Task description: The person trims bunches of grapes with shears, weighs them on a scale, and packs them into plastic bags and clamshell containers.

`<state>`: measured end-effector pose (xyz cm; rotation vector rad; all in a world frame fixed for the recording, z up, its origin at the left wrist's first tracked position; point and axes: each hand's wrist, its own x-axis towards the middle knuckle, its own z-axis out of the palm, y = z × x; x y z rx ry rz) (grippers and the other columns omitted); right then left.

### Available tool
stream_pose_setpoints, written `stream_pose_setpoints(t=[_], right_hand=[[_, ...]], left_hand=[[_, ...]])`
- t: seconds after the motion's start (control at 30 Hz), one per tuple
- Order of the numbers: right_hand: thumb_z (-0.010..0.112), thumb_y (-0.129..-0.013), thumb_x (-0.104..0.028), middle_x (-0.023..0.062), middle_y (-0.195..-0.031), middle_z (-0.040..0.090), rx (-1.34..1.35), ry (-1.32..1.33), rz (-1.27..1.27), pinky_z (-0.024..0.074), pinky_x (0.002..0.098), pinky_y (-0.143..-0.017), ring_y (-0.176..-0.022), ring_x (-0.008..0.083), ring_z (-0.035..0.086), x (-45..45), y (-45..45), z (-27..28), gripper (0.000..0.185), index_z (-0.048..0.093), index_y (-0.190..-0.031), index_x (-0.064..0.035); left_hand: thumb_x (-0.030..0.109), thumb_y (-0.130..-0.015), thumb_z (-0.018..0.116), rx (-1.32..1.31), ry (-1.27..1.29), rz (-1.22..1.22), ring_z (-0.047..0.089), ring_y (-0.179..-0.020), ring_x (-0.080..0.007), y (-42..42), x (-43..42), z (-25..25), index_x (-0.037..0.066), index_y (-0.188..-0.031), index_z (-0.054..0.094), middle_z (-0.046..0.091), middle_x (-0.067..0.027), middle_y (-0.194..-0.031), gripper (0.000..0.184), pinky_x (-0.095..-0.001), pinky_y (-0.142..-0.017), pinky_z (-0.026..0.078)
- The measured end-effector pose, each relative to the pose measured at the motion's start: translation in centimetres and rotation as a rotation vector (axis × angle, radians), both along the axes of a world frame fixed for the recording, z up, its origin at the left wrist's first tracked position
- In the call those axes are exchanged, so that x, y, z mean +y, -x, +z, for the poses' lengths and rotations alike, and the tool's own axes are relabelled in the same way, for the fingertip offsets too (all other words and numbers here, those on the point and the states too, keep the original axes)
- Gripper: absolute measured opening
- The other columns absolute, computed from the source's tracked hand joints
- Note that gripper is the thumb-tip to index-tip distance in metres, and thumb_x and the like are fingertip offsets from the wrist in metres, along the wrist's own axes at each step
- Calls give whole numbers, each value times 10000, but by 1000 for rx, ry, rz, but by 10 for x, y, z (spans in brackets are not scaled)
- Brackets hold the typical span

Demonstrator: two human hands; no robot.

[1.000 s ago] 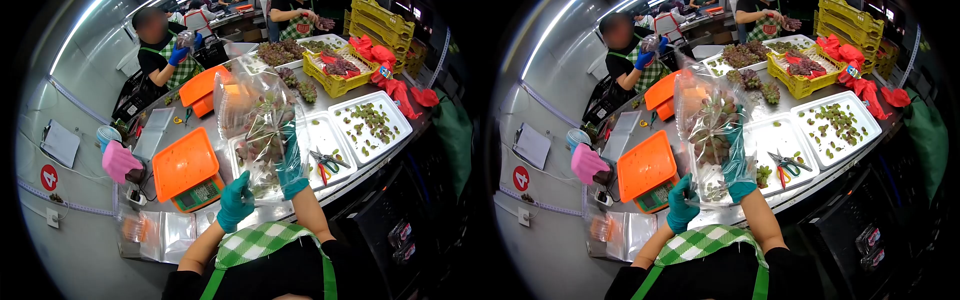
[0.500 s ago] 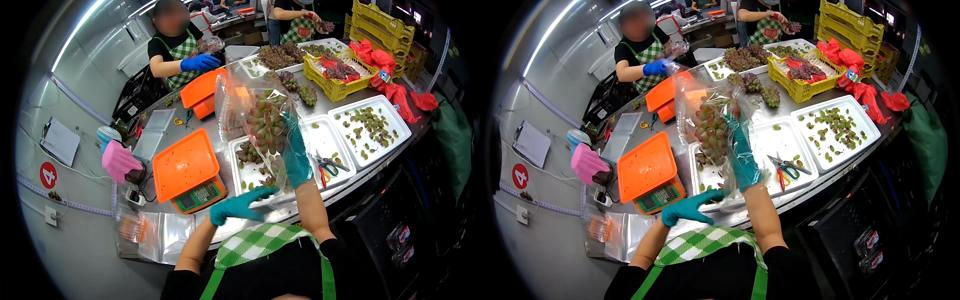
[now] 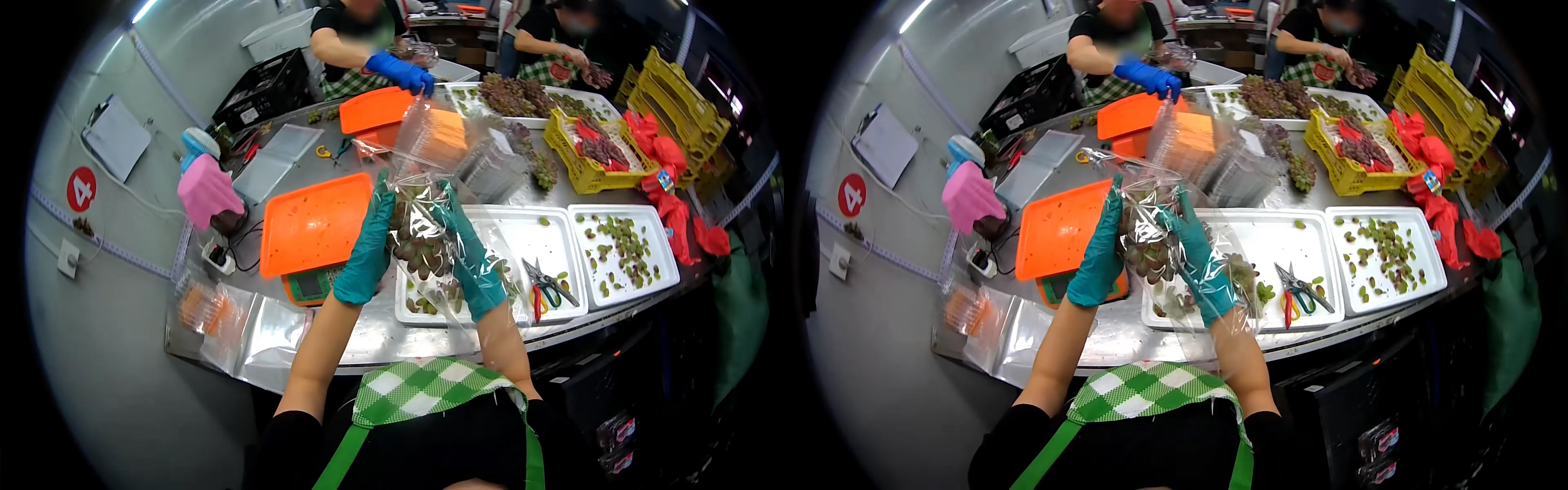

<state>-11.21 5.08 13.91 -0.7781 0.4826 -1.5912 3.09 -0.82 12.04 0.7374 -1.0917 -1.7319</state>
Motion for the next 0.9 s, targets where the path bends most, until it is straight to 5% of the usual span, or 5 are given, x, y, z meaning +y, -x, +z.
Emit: stream_pose_setpoints(t=[0.33, 0.43, 0.63, 0.73, 0.9], right_hand=[[721, -631, -225, 143, -1118, 474, 887, 125, 381, 400, 273, -860, -989, 189, 497, -28, -115, 42, 1022, 10, -1319, 33], [705, -651, -215, 166, -1147, 426, 902, 362, 525, 403, 314, -863, -1026, 238, 477, -35, -170, 25, 989, 17, -1334, -19], [700, -632, -205, 265, -1265, 285, 1325, 902, 213, 267, 403, -970, -1177, 373, 309, -7, -264, 0, 856, 204, -1305, -20], [611, -726, -170, 252, -1308, 241, 1166, 1055, 503, 223, 409, -998, -1219, 370, 247, 12, -296, -5, 710, 225, -1295, 8], [531, -798, -147, 160, -1252, 370, 1149, 1367, 926, 359, 350, -916, -1100, 300, 416, 17, -331, -43, 534, 315, -1280, -68]], left_hand=[[644, -764, 346, 922, 29, -8, 450, -1066, -279, -86, 32, -51, 94, -1292, 251, 415, -122, -1208, 768, -418, -881, 401], [619, -789, 332, 608, 157, 564, 399, -1120, -292, -127, 42, -62, 108, -1300, 235, 369, -129, -1249, 729, -419, -932, 353], [528, -845, 304, 850, 311, 709, 342, -1163, -228, -244, 101, -117, 96, -1274, 306, 334, -65, -1294, 609, -375, -991, 272], [468, -869, 278, 404, 363, 1195, 335, -1177, -255, -320, 132, -167, 91, -1275, 300, 330, -90, -1293, 555, -386, -999, 271], [514, -811, 286, 785, 476, 1397, 398, -1097, -278, -392, 211, -151, 102, -1243, 322, 368, -122, -1238, 598, -416, -899, 386]])
